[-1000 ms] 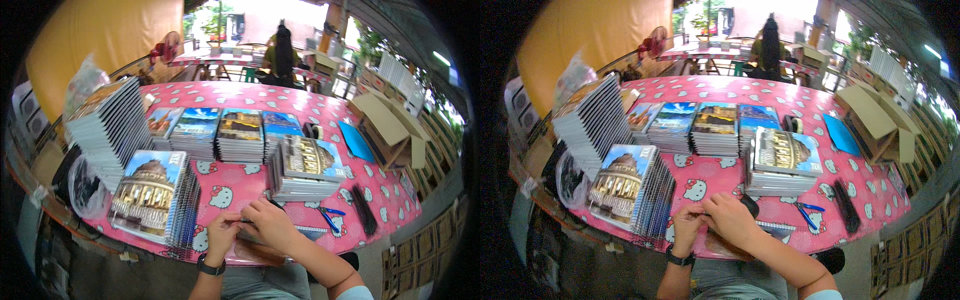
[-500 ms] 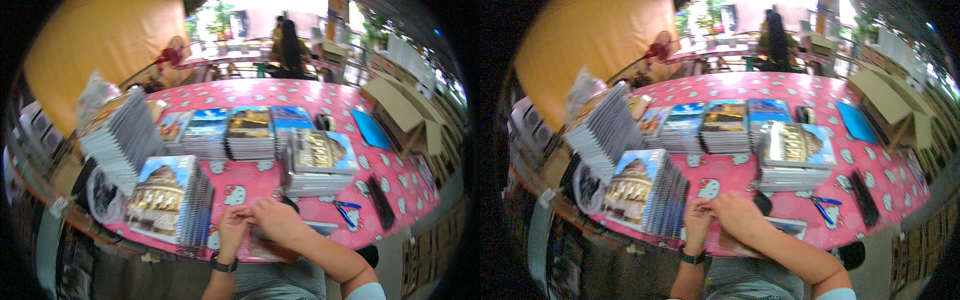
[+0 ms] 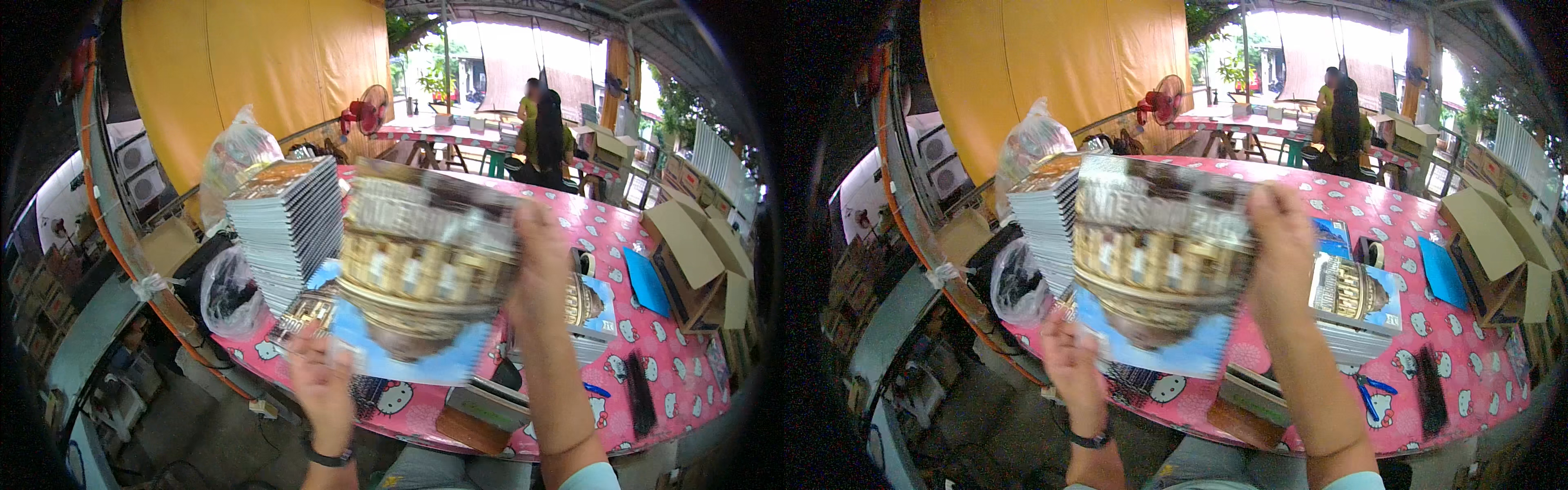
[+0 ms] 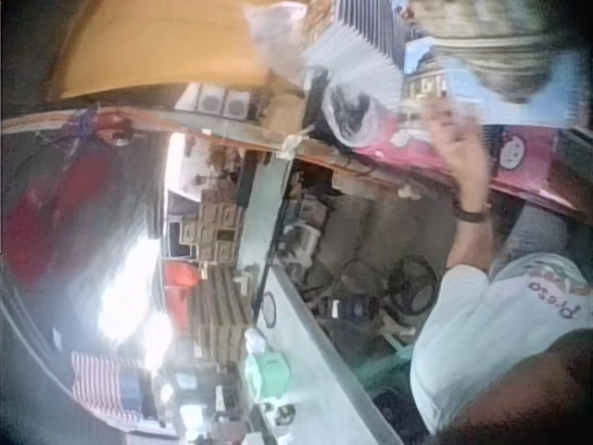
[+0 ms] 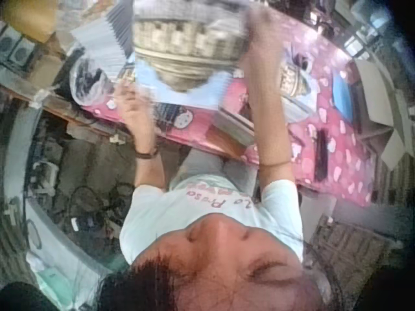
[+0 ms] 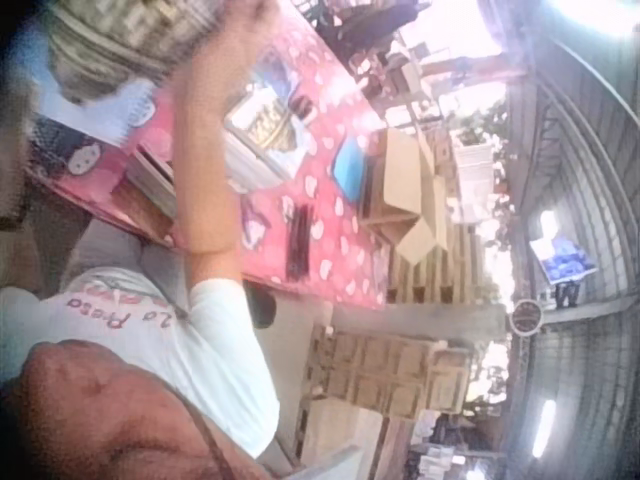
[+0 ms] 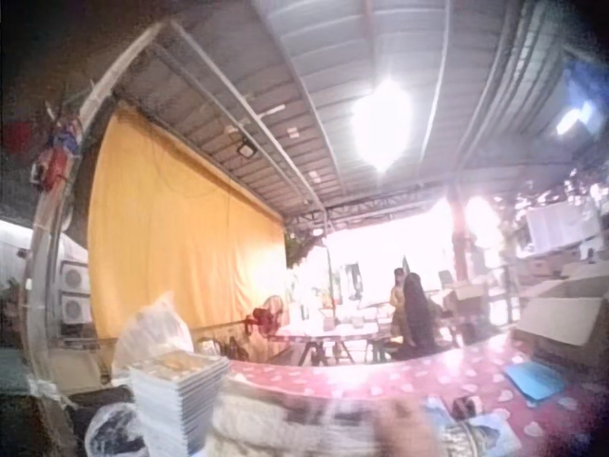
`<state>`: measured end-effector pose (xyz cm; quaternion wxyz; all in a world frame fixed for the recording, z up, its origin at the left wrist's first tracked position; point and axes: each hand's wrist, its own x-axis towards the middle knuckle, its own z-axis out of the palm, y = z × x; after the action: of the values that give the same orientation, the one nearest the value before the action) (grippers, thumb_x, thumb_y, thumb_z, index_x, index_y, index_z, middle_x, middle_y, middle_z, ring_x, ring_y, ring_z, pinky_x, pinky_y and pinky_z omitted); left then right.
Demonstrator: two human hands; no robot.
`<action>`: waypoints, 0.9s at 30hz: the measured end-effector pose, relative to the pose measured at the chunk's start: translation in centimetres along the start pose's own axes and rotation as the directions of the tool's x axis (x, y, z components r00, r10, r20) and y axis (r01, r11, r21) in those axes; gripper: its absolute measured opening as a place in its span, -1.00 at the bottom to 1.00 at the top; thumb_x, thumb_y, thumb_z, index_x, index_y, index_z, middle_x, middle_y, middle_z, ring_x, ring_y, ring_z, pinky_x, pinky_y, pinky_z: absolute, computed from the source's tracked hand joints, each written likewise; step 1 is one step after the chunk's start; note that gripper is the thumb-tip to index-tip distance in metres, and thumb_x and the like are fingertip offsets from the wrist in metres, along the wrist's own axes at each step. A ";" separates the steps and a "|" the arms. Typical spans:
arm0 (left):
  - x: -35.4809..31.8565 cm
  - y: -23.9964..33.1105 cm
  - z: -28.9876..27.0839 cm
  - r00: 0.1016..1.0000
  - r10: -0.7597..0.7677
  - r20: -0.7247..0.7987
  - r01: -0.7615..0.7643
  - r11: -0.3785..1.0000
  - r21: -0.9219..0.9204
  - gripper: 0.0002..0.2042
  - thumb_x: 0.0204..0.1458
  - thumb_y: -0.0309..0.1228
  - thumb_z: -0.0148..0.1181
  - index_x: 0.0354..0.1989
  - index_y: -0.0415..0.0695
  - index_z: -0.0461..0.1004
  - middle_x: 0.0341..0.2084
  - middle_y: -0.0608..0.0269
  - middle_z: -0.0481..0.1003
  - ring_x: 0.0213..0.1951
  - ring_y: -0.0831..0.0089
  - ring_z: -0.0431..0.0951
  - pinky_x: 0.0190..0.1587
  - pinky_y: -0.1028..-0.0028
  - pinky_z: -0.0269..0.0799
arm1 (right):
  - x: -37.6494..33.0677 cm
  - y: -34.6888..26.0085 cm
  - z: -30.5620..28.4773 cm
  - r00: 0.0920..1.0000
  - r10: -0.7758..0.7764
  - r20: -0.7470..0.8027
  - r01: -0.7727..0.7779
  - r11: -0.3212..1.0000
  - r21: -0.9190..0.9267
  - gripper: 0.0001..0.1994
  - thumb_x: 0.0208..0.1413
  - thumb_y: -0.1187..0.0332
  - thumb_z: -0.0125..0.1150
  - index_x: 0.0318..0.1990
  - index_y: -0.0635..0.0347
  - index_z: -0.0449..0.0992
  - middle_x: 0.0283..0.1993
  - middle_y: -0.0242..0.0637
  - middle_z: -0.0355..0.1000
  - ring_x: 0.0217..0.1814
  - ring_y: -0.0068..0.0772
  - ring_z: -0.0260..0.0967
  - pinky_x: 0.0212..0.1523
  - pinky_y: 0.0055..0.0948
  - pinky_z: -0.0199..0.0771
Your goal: The person binds notebooks by manually threading spiral wires through the pre-punched holes in a stack of covers and pages on a table. The person handles several spiral-bound books one by one, ensuring the coil is properly inserted and the stack is organized.
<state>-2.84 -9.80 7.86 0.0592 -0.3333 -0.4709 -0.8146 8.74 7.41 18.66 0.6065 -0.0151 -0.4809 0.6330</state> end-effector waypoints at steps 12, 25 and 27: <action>7.4 -9.6 -10.4 0.985 0.031 -0.171 0.025 0.948 0.318 -0.74 0.05 -0.31 0.09 -0.44 -0.31 0.48 -0.41 0.13 0.52 -0.33 0.46 0.44 -0.15 0.45 0.28 | -0.3 23.4 -2.7 0.970 0.204 0.135 -0.133 0.902 -0.411 -0.78 0.04 0.26 0.14 -0.34 0.27 0.48 -0.41 -0.36 0.43 -0.29 -0.57 0.29 -0.19 -0.58 0.24; 6.3 -8.5 -8.3 0.924 -0.181 -0.336 0.214 0.975 0.064 -0.59 0.18 -0.24 -0.14 -0.34 -0.40 0.48 -0.45 0.08 0.50 -0.34 0.46 0.47 -0.24 0.53 0.33 | -1.8 23.7 -1.3 0.972 0.209 0.107 -0.135 0.870 -0.474 -0.81 0.06 0.41 -0.01 -0.22 0.26 0.47 -0.29 -0.34 0.45 -0.27 -0.60 0.29 -0.20 -0.59 0.27; 6.3 -8.6 -7.4 0.919 -0.191 -0.343 0.234 0.968 0.087 -0.54 0.20 -0.18 -0.19 -0.32 -0.40 0.49 -0.44 0.08 0.50 -0.34 0.44 0.47 -0.23 0.50 0.34 | -1.4 23.3 -1.9 0.963 0.251 0.098 -0.172 0.850 -0.498 -0.78 0.05 0.44 -0.05 -0.17 0.28 0.45 -0.20 -0.33 0.44 -0.18 -0.59 0.29 -0.11 -0.60 0.24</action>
<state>-14.82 -9.66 2.97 0.0697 -0.1335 -0.5383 -0.8292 -7.32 12.00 2.25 0.4694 -0.1688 -0.6661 0.5545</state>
